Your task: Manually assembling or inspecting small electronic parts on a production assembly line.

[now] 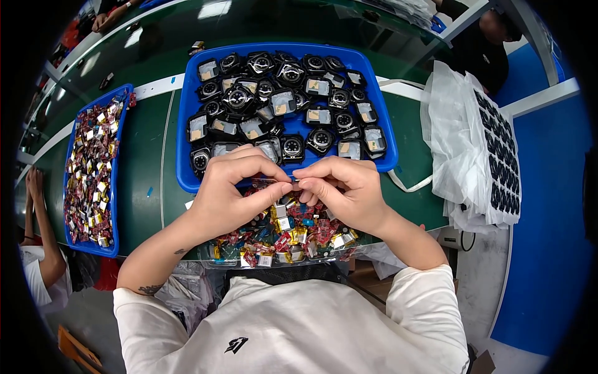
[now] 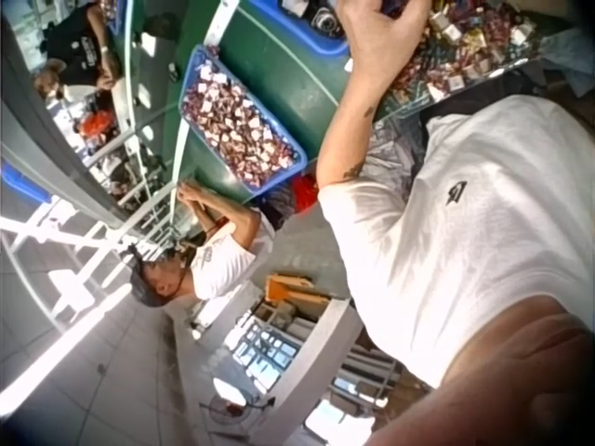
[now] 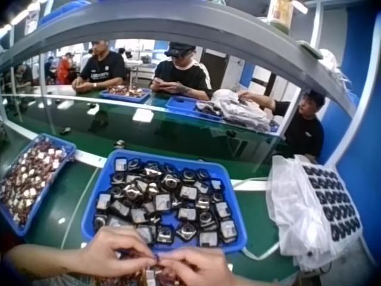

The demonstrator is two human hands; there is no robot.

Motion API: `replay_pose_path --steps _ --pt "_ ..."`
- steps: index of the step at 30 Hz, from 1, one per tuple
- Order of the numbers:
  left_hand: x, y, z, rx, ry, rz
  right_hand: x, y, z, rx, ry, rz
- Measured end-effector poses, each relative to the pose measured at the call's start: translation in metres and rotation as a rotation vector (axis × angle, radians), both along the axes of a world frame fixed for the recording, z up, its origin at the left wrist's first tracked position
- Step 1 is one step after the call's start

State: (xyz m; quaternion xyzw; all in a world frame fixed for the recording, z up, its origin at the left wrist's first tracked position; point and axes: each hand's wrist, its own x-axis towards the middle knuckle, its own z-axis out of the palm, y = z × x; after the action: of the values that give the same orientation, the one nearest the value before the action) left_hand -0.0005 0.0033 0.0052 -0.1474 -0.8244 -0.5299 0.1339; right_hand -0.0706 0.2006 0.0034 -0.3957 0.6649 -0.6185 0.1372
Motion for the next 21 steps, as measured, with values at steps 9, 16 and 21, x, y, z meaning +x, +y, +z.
replay_pose_path --steps 9,16,21 --pt "0.0008 0.0003 0.0027 0.002 0.005 -0.051 -0.0016 0.0041 0.0007 -0.043 -0.128 0.136" --pt "-0.0025 -0.0033 0.0021 -0.034 0.072 -0.123 -0.0021 0.0041 0.0032 -0.034 -0.183 0.191" --pt "-0.0022 -0.0057 0.0047 0.074 0.05 -0.178 -0.0061 0.007 0.0018 -0.084 -0.282 0.149"
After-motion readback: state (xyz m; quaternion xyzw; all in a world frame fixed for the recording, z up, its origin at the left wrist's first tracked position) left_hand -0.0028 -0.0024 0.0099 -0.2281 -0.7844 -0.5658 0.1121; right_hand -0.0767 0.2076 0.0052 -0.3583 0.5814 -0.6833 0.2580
